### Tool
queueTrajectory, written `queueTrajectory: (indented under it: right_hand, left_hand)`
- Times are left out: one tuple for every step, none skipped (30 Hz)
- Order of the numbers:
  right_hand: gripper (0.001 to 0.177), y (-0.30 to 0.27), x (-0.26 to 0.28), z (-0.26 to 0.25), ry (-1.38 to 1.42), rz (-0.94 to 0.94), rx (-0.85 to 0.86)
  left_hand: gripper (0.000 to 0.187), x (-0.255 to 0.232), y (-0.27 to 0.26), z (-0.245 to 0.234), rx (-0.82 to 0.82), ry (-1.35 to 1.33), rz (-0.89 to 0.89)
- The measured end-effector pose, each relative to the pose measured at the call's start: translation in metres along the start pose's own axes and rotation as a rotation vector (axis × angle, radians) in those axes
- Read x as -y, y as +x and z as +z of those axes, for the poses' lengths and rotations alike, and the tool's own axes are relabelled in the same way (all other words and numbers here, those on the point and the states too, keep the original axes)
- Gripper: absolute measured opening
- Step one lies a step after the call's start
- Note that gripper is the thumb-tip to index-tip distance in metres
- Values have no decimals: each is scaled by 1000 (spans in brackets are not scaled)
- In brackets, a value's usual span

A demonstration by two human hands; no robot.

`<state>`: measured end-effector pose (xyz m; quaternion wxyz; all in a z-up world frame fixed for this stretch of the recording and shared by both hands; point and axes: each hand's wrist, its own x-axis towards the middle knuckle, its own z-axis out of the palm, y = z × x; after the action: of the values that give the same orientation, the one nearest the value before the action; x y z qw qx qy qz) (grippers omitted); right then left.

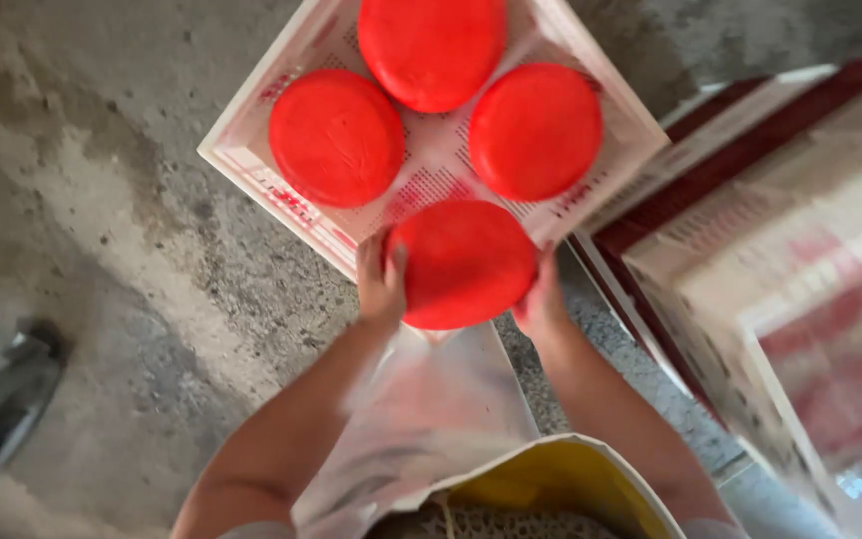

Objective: Applying red wax to cheese wheels using a brush and then applying labels

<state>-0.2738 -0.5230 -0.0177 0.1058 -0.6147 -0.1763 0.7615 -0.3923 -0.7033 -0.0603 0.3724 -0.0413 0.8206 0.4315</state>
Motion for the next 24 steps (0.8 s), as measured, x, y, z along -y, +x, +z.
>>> queueTrajectory:
  right_hand:
    - [54, -34, 8, -2, 177, -15, -15]
    - [53, -70, 13, -5, 354, -29, -25]
    - [53, -88, 15, -17, 380, -60, -10]
    - [53, -109, 10, -26, 402, -93, -6]
    - [53, -140, -5, -38, 423, -120, -18]
    - [53, -168, -17, -55, 443, -147, -31]
    - [52, -192, -31, -69, 473, -183, -38]
    - [52, -215, -47, -83, 503, -218, -45]
    - [52, -246, -72, -104, 534, -233, -78]
    - [52, -277, -99, -125, 565, -247, -112]
    - [52, -306, -130, -144, 601, -260, -144]
    - [52, -335, -162, -164, 638, -271, -177]
    - [51, -363, -194, -179, 676, -282, -208]
    - [51, -390, -224, -192, 714, -291, -238]
    - [51, -415, -250, -205, 749, -304, -268]
    - [51, -438, -275, -215, 784, -316, -298]
    - [51, -458, -293, -226, 816, -338, -319]
    - [51, -475, -310, -237, 849, -360, -341]
    - [51, -485, -321, -247, 874, -385, -350]
    - [50, -494, -332, -257, 899, -410, -359]
    - [50, -513, -358, -261, 924, -394, -382]
    - [50, -529, -382, -266, 948, -378, -405]
    - [50, -546, -402, -273, 964, -359, -431]
    - [50, -565, -421, -277, 979, -339, -457]
  left_hand:
    - [54, -25, -40, -9, -18, -110, 235]
    - [40, -48, -84, -19, -34, -225, 467]
    - [40, -57, -102, -27, -16, -226, 506]
    - [47, -63, -122, -35, 74, -308, 264]
    - [56, -65, -151, -45, 171, -375, 1]
    - [56, -80, -188, -49, 198, -365, 22]
    - [67, -95, -221, -53, 480, -550, -368]
    - [84, -107, -256, -58, 755, -701, -779]
    - [84, -80, -270, -55, 777, -661, -788]
    - [86, -50, -283, -51, 906, -621, -797]
    - [88, -18, -297, -49, 1033, -572, -808]
    - [88, 3, -323, -53, 1052, -526, -820]
    - [79, 22, -347, -59, 1103, -460, -861]
    - [70, 40, -371, -65, 1152, -392, -903]
    - [70, 69, -390, -66, 1169, -347, -911]
    - [57, 96, -407, -67, 1237, -272, -911]
    - [45, 120, -422, -64, 1310, -200, -900]
    - [45, 122, -446, -70, 1332, -157, -895]
    - [44, 121, -465, -72, 1520, -86, -894]
    - [44, 120, -482, -73, 1707, -8, -892]
    - [44, 122, -506, -82, 1696, 21, -913]
    - [65, 123, -527, -89, 1630, 112, -821]
    - [89, 125, -551, -91, 1564, 192, -733]
    - [89, 148, -561, -93, 1556, 213, -757]
